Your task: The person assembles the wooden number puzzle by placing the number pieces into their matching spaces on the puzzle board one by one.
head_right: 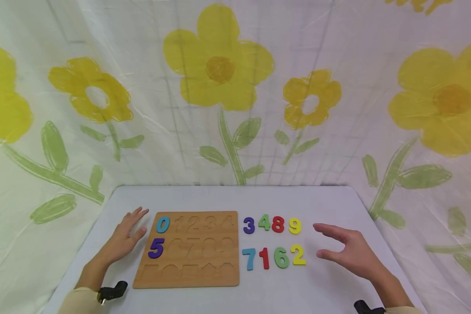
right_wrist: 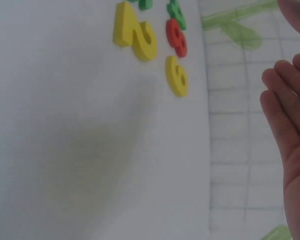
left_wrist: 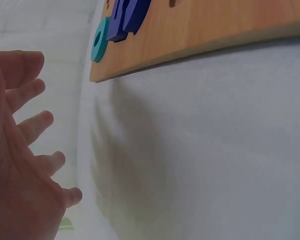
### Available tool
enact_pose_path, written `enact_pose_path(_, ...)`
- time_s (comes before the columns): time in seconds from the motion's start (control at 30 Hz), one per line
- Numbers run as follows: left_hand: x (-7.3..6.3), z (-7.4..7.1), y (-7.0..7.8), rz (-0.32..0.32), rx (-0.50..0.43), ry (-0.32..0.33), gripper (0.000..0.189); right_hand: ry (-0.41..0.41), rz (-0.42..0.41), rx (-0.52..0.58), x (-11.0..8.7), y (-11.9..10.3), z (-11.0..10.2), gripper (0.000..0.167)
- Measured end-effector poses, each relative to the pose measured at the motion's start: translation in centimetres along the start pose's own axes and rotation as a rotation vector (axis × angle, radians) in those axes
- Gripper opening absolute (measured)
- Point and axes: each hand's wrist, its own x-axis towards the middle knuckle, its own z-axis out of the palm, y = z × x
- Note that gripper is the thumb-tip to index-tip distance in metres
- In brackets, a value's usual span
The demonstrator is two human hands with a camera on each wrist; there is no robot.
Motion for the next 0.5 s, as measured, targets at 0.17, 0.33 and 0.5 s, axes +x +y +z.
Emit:
enact_pose_path(0.17, 0.2, 0.6, -0.2, -0.02, 0.007, -0.048, 0.057, -0.021, 0.03, -0.044, 0.1, 0.5, 1.6, 0.061)
enact_pose_path(0.33, 0.2, 1.2, -0.5, -0.029, 0.039, -0.081, 0.059, -0.056, 0.062, -0.069, 0.2, 1.2, 3.0, 0.062)
enact_pose_path(0.5, 0.3, 1.8, -0.6, -0.044, 0.05, -0.122, 0.061, -0.083, 0.114, -0.06, 0.1, 2.0, 3.7, 0.063)
